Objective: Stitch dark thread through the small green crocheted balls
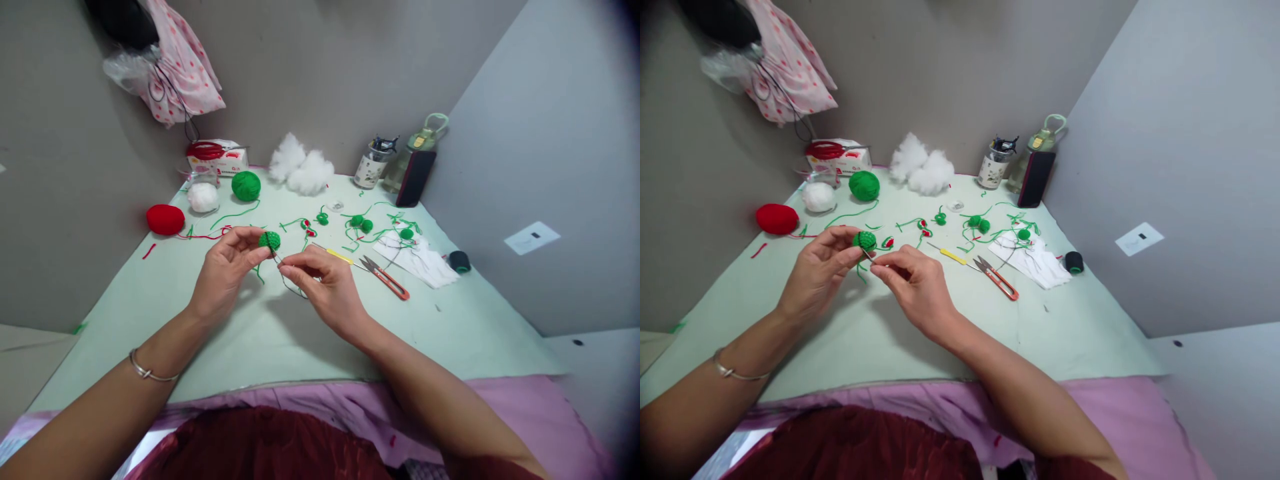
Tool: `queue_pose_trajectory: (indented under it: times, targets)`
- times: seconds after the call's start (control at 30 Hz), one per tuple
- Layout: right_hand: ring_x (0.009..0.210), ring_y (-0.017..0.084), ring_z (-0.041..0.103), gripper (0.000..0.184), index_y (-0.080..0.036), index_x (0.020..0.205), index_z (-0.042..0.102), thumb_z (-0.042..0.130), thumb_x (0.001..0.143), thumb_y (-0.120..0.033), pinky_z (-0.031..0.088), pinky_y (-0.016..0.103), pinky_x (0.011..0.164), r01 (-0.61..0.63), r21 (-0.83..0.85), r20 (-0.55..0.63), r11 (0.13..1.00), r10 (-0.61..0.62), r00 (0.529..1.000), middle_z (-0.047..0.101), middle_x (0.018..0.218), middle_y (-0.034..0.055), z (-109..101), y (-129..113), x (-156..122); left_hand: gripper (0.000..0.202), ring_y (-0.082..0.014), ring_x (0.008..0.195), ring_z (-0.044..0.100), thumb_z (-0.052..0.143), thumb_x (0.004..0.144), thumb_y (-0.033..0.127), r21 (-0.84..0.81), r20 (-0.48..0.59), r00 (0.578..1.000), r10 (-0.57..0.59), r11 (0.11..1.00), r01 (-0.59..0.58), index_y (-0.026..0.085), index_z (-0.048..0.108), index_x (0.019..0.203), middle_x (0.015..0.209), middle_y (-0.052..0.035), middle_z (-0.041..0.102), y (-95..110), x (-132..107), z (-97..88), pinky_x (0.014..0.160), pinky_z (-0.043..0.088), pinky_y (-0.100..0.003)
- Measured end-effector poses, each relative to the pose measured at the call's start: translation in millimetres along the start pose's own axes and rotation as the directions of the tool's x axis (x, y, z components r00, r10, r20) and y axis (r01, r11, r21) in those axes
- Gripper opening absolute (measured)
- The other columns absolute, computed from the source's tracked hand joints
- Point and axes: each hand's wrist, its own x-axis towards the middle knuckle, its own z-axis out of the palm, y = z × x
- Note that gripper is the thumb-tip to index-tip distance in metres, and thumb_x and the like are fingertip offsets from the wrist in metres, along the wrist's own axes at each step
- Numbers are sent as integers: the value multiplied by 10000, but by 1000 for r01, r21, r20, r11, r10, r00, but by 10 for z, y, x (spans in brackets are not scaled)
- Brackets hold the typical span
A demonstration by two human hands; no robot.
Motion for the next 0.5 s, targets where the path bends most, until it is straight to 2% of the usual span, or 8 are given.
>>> queue_pose_trajectory:
  times: [0.33, 0.5]
  targets:
    - [672, 108, 524, 115, -187, 818, 734, 686, 914, -229, 403, 256, 615, -30, -49, 31, 998, 32, 999, 645, 767, 10, 4, -3, 3, 293, -183, 944, 658, 847, 773, 275, 101, 6, 999, 54, 993, -54, 228, 707, 1026, 987, -29, 689, -47, -13, -44, 843, 546, -302]
    - [648, 98, 537, 124, -180, 814, 716, 677, 912, -246, 410, 248, 601, -64, 4, 19, 998, 63, 998, 658, 783, 14, 24, -9, -5, 283, -170, 920, 653, 855, 767, 261, 100, 9, 997, 73, 992, -74, 217, 703, 1002, 967, -20, 693, -53, -14, -51, 845, 536, -289]
